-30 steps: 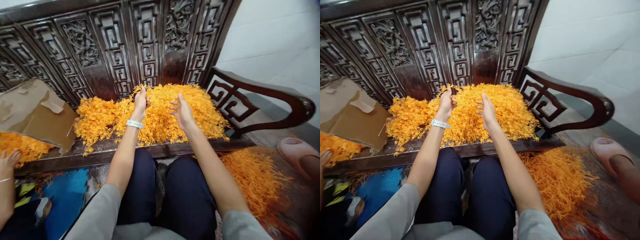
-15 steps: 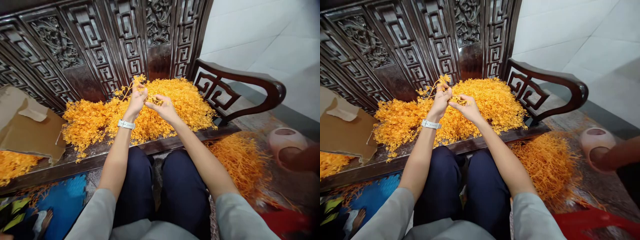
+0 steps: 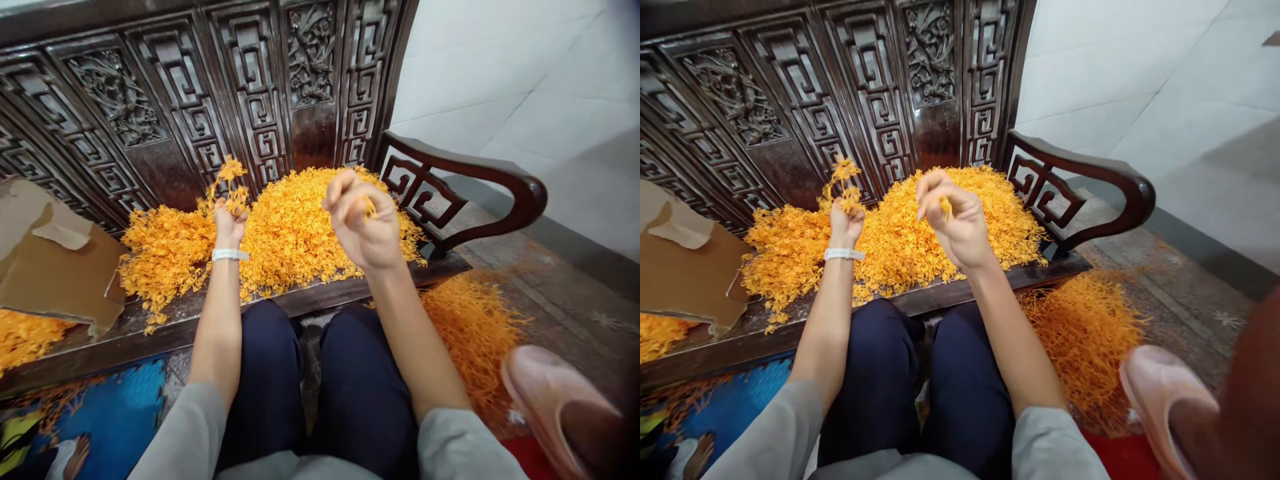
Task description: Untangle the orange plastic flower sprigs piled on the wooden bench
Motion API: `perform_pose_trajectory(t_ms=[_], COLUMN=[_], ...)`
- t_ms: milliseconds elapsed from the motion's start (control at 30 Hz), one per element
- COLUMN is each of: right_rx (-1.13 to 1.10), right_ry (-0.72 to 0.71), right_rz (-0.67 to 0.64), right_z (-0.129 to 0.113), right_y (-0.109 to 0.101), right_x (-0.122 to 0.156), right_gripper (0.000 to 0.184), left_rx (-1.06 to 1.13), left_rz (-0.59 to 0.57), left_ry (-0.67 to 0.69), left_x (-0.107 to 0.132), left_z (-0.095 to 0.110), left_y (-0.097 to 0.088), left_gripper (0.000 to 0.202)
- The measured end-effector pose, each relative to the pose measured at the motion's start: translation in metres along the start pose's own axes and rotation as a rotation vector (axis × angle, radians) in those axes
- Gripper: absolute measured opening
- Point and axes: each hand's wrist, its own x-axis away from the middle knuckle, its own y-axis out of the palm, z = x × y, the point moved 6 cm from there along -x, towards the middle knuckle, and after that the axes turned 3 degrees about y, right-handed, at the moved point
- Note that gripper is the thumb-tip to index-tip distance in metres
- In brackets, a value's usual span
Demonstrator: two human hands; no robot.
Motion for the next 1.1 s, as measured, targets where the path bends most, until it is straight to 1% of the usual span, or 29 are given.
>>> perform_pose_trajectory(t_ms=[33, 67, 100, 133, 167, 200, 267, 300, 333, 367, 400, 433, 467, 567, 633, 700, 767, 800, 867, 967, 1033, 1100], right_rx=[-0.055, -0.114, -0.169, -0.212, -0.238, -0.245, -0.198, -0.161, -0.131, -0.108, -0.089, -0.066, -0.03, 0.158, 0.268, 0.304, 0.272, 0.248, 0.214, 0.221, 0.262, 0.316], right_ry=[0.039, 0.101, 0.17, 0.235, 0.3, 0.368, 0.519, 0.598, 0.664, 0.705, 0.716, 0.701, 0.671, 0.535, 0.466, 0.432, 0.415, 0.403, 0.357, 0.282, 0.276, 0.292], right_rz=[-0.229, -0.472, -0.649, -0.706, -0.621, -0.419, 0.078, 0.259, 0.372, 0.42, 0.414, 0.369, 0.292, 0.071, 0.02, 0.035, 0.041, 0.023, -0.057, -0.175, -0.189, -0.16], right_z=[-0.007, -0.008, -0.006, 0.002, 0.015, 0.033, 0.073, 0.09, 0.103, 0.113, 0.119, 0.122, 0.122, 0.114, 0.108, 0.102, 0.094, 0.089, 0.076, 0.059, 0.049, 0.033], right_y=[0.008, 0.017, 0.022, 0.022, 0.017, 0.006, -0.021, -0.031, -0.037, -0.04, -0.04, -0.038, -0.034, -0.022, -0.018, -0.017, -0.013, -0.009, 0.004, 0.022, 0.027, 0.029], right_x=[0.004, 0.012, 0.019, 0.022, 0.018, 0.011, 0.003, 0.004, 0.006, 0.007, 0.006, 0.005, 0.003, -0.001, -0.002, -0.003, -0.003, -0.003, -0.003, -0.003, -0.003, 0.0], right_gripper=[0.034, 0.031, 0.031, 0.034, 0.041, 0.05, 0.065, 0.07, 0.074, 0.075, 0.075, 0.073, 0.07, 0.062, 0.064, 0.065, 0.062, 0.061, 0.058, 0.054, 0.053, 0.053], left_rx=[0.004, 0.015, 0.035, 0.05, 0.065, 0.077, 0.073, 0.053, 0.025, -0.009, -0.046, -0.085, -0.123, -0.229, -0.26, -0.248, -0.215, -0.203, -0.189, -0.151, -0.096, -0.038], left_rz=[0.029, 0.058, 0.079, 0.068, 0.049, 0.024, -0.035, -0.069, -0.11, -0.158, -0.208, -0.257, -0.302, -0.399, -0.423, -0.42, -0.398, -0.382, -0.335, -0.26, -0.236, -0.21], left_ry=[0.024, 0.059, 0.079, 0.081, 0.077, 0.064, 0.021, -0.003, -0.029, -0.056, -0.079, -0.096, -0.102, -0.076, -0.073, -0.073, -0.047, -0.029, 0.003, 0.041, 0.063, 0.085], left_x=[-0.001, -0.001, 0.0, 0.002, 0.004, 0.007, 0.014, 0.018, 0.022, 0.027, 0.031, 0.036, 0.04, 0.049, 0.052, 0.054, 0.053, 0.053, 0.052, 0.054, 0.053, 0.046], left_z=[0.002, 0.005, 0.006, 0.006, 0.005, 0.004, 0.0, -0.002, -0.005, -0.008, -0.011, -0.015, -0.018, -0.026, -0.028, -0.025, -0.018, -0.015, -0.01, -0.01, -0.011, -0.007], left_y=[-0.01, -0.016, -0.018, -0.015, -0.008, 0.0, 0.02, 0.03, 0.039, 0.047, 0.055, 0.062, 0.067, 0.081, 0.087, 0.091, 0.092, 0.093, 0.094, 0.099, 0.104, 0.102], left_gripper=[0.037, 0.036, 0.035, 0.034, 0.032, 0.031, 0.027, 0.025, 0.023, 0.021, 0.019, 0.018, 0.019, 0.024, 0.029, 0.034, 0.038, 0.041, 0.044, 0.045, 0.045, 0.044])
